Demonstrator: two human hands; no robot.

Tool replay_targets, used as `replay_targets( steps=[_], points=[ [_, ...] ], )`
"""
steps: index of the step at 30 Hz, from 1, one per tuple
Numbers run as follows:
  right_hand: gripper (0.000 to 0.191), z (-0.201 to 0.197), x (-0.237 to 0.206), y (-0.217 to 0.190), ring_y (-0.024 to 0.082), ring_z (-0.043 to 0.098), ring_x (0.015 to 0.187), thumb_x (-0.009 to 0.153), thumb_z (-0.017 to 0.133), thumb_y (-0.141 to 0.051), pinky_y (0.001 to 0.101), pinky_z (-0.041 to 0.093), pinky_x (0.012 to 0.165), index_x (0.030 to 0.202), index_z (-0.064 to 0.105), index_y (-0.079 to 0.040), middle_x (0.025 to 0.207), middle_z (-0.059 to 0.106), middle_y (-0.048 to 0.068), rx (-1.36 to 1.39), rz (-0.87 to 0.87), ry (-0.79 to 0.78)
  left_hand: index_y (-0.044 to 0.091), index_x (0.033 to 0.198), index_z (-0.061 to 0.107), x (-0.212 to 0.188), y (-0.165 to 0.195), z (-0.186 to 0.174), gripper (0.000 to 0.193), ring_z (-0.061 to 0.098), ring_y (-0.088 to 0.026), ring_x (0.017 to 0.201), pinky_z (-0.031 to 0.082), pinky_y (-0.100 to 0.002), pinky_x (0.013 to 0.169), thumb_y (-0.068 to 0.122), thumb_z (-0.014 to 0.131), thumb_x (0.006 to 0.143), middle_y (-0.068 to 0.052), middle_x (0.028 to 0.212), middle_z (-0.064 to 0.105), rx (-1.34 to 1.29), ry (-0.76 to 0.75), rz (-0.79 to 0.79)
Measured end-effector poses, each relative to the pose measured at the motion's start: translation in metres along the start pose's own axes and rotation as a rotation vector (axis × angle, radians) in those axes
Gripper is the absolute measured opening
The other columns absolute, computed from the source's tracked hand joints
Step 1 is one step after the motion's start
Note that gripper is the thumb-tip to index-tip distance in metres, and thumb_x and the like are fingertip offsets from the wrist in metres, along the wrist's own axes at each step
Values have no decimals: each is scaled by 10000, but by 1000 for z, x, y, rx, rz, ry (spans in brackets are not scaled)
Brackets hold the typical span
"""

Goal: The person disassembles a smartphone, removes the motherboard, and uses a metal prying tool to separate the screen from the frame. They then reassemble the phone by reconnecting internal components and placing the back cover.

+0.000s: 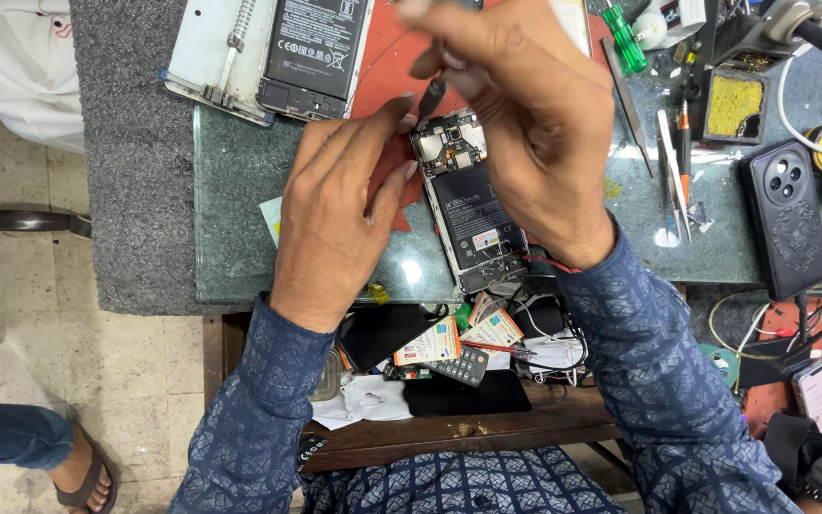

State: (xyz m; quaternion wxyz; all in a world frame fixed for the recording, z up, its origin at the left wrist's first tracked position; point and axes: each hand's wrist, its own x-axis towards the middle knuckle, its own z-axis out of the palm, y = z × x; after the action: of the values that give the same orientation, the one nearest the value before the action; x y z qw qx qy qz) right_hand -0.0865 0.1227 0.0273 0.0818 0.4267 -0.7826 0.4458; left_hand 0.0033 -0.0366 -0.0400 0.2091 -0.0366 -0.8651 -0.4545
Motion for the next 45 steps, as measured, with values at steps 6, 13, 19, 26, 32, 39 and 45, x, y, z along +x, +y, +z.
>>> replay_targets(
  steps=[6,13,19,26,32,39,45],
  points=[
    [372,-1,-1,-1,161,610,967,1046,795,109,257,520,833,1330,697,-112,1059,628,86,43,11,-3,51,1405,608,0,1,1,506,626,-295,1136,534,-401,1006,2,743,919,-106,1179,712,-21,-12,-24],
    [499,-1,-10,-4,152,708,1122,1087,622,182,255,605,979,1489,478,-74,1242,681,96,-36,7,-81,27,1401,607,2,2,-1,506,615,-306,1145,529,-408,1007,41,766,921,-138,1205,692,6,-16,-24],
    [500,-7,-19,-3,153,724,1180,1165,596,191,249,622,1033,1524,387,-86,1257,676,129,111,29,3,55,1370,635,1,11,-3,428,652,-279,1165,547,-393,1013,60,763,962,-113,1259,690,-17,52,-21],
    [484,-10,-26,-6,144,723,1129,1150,634,177,238,609,987,1502,406,-65,1239,685,134,118,61,47,44,1293,674,11,17,-2,342,673,-279,1056,551,-398,913,41,756,961,-98,1162,717,44,31,-9],
    [504,-5,-27,0,129,719,1141,1114,601,193,237,621,1016,1498,426,-82,1265,660,109,89,48,44,44,1286,669,11,15,1,345,672,-254,1021,554,-382,886,23,746,950,-77,1139,734,28,6,-14],
    [469,0,-24,5,127,725,1126,1146,627,157,233,644,999,1495,437,-91,1222,669,90,95,49,22,61,1314,661,8,7,4,384,673,-232,1044,572,-347,884,35,761,944,-72,1159,728,3,11,-24],
    [450,-3,-25,0,136,727,1123,1157,634,148,240,624,985,1488,433,-80,1259,678,96,103,54,36,57,1333,653,7,5,3,397,675,-229,1050,574,-345,878,38,759,951,-68,1169,733,-15,8,-23]
  ],
)
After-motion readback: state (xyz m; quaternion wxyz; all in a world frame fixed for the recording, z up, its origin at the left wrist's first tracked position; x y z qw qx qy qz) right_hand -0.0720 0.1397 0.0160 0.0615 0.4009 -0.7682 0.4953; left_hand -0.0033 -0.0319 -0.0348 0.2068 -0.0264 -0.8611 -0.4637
